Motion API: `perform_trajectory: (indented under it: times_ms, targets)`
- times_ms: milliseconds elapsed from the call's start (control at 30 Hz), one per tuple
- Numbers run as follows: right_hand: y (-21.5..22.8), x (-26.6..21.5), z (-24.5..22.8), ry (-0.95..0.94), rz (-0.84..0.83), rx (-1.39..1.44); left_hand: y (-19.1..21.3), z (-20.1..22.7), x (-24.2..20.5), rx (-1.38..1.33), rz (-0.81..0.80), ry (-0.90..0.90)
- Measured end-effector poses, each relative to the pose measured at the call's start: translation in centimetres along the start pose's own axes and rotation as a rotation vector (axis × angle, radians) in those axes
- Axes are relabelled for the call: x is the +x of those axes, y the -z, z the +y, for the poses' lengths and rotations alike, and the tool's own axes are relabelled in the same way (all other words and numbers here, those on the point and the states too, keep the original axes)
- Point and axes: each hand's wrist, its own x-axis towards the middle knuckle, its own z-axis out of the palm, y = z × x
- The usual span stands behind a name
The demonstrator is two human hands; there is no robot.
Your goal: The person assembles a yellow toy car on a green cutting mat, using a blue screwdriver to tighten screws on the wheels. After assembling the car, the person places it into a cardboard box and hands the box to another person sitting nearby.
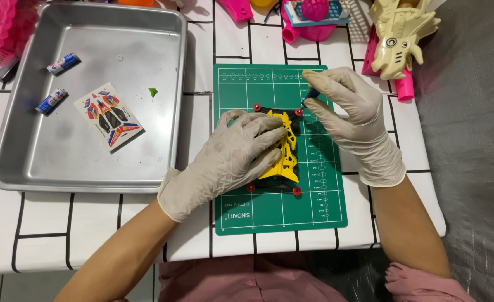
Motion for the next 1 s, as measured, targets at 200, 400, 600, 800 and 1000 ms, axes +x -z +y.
perform_trajectory:
  times_ms: [200, 400, 600, 800, 1000]
  targets:
    - [0.3, 0.4, -1.0, -0.038, -0.039, 0.053, 0.1, 0.0, 0.0, 0.004, -0.001, -0.001]
    - [0.4, 0.5, -0.7, -0.038, -0.049, 0.042, 0.2, 0.1, 0.0, 0.005, -0.011, 0.003]
    - [0.4, 0.2, -0.6, -0.032, -0.021, -0.039, -0.2, 0.0, -0.1, -0.003, -0.003, 0.007]
    - [0.3, 0.0, -0.5, -0.006, -0.011, -0.011, -0.2, 0.0, -0.2, 0.038, 0.024, -0.007]
    - [0.8, 0.7, -1.3, -0.045, -0.069, 0.054, -0.7, 0.0, -0.4, 0.073, 0.039, -0.011]
